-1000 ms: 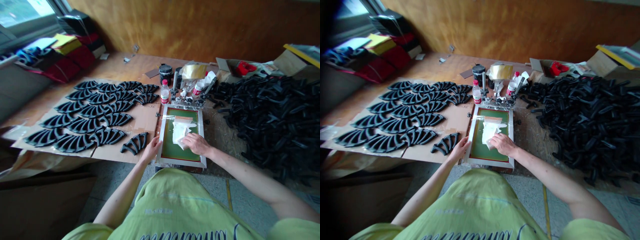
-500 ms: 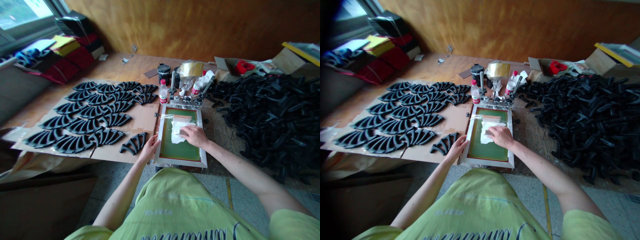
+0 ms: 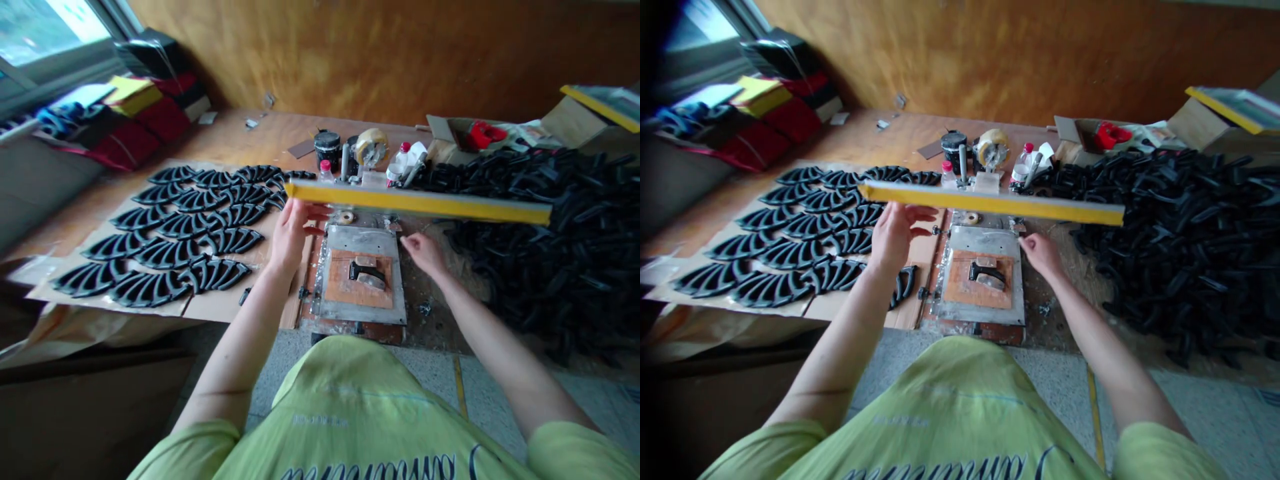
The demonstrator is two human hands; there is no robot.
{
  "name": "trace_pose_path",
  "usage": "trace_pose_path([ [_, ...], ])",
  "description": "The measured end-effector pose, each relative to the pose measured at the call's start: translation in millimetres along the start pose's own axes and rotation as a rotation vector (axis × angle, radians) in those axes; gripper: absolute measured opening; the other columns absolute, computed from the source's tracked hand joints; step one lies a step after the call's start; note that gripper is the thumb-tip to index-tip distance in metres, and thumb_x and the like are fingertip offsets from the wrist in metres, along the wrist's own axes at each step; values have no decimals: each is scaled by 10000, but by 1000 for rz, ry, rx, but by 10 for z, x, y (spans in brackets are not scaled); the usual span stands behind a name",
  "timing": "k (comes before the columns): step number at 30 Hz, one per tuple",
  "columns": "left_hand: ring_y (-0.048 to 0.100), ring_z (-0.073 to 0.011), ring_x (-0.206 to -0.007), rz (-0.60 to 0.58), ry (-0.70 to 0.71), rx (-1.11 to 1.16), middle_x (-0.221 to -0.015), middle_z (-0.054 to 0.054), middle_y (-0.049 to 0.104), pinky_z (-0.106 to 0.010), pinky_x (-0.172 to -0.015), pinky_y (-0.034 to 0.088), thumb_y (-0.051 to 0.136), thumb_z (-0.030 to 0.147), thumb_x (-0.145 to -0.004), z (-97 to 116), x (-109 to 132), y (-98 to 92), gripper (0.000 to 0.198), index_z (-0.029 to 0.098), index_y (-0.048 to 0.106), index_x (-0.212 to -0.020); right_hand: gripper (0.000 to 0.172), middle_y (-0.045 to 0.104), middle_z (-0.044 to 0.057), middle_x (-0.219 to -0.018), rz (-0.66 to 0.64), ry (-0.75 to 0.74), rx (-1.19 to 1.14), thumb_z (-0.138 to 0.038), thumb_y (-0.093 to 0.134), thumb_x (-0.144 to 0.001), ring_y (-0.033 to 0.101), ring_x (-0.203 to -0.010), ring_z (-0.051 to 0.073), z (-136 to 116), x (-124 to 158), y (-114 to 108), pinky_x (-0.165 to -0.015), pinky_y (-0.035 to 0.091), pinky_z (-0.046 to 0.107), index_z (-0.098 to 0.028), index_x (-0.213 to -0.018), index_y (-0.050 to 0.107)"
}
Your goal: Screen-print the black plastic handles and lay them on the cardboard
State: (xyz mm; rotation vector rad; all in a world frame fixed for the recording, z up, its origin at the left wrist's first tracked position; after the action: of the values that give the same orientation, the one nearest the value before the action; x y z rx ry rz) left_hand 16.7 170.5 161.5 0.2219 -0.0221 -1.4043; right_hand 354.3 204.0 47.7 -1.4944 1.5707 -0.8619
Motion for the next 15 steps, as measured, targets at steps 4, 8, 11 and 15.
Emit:
trace_pose_path([
  [4, 702, -142, -832, 34, 29, 33, -950, -56, 730, -208, -626, 542, 431, 645, -947, 51, -155, 99, 527, 212, 579, -1210, 336, 675, 119, -984, -156, -297, 197, -491, 620, -916, 609, -962, 225, -444, 496, 662, -827, 463, 322, -161, -856, 641],
  [8, 713, -188, -853, 28, -229, 43, -998, -100, 745, -229, -595, 540, 531, 680, -878, -509, 403, 144, 563, 184, 614, -1131, 211, 698, 135, -959, -238, -197, 315, -351, 527, -989, 629, -918, 229, -695, 642, 748, -778, 461, 313, -155, -990, 604],
  [11, 719, -284, -937, -295, -736, -5, -1039, -168, 747, -300, -598, 564, 676, 685, -768, -1180, 1186, 372, 638, 150, 649, -1114, 206, 698, 128, -957, -203, -196, 237, -334, 473, -1014, 627, -930, 237, -978, 811, 678, -782, 465, 322, -167, -1043, 590],
  [15, 718, -234, -959, -113, -840, 236, -1079, -135, 735, -320, -702, 595, 594, 611, -877, -1536, 1650, 351, 472, 168, 619, -1037, 153, 679, 96, -980, -214, -581, 77, -293, 496, -1001, 594, -992, 236, -1419, 1145, 753, -872, 466, 363, -198, -987, 616],
])
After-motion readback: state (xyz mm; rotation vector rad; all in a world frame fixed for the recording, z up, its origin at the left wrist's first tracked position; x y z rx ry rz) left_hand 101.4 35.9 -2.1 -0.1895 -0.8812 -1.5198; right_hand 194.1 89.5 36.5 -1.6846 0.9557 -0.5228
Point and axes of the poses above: each hand's wrist, its own x-axis away from the middle knuckle, its own y-axis out of the palm, z = x × y, the point moved 6 cm from there along -x, towards the middle knuckle
